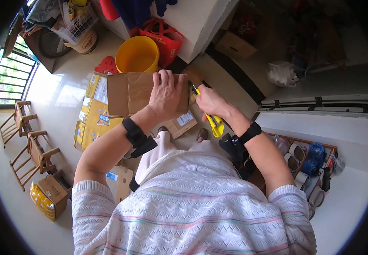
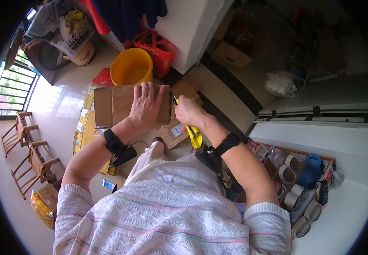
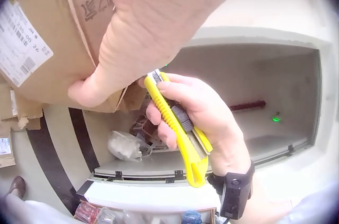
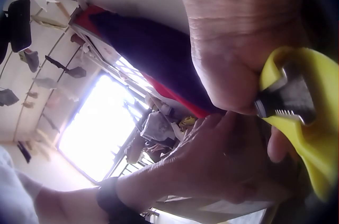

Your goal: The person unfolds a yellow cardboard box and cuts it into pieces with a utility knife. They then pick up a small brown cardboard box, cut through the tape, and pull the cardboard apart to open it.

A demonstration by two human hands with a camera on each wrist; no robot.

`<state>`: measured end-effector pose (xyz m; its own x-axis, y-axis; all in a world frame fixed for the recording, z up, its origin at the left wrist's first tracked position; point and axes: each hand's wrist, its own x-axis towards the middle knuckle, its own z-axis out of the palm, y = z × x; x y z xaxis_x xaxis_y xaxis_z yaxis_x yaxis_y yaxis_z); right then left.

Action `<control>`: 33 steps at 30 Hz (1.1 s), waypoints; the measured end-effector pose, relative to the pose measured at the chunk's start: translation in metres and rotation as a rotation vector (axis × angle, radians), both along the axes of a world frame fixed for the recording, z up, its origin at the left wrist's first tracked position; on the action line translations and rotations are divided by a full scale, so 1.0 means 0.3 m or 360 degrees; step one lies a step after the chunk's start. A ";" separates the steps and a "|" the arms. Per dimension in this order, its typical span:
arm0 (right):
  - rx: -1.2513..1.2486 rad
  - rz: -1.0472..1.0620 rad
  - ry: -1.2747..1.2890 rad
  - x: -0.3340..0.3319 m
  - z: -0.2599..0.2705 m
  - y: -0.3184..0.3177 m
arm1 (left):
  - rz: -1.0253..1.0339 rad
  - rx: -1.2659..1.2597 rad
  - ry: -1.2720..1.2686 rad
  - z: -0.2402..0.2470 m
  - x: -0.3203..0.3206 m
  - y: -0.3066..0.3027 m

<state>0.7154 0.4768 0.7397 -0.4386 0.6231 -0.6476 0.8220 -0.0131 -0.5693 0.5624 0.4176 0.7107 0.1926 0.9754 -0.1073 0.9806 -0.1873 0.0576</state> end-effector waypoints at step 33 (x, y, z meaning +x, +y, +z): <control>0.0445 0.0207 0.0508 0.153 0.188 0.025 | -0.0093 -0.0967 -0.2118 0.127 -0.285 0.088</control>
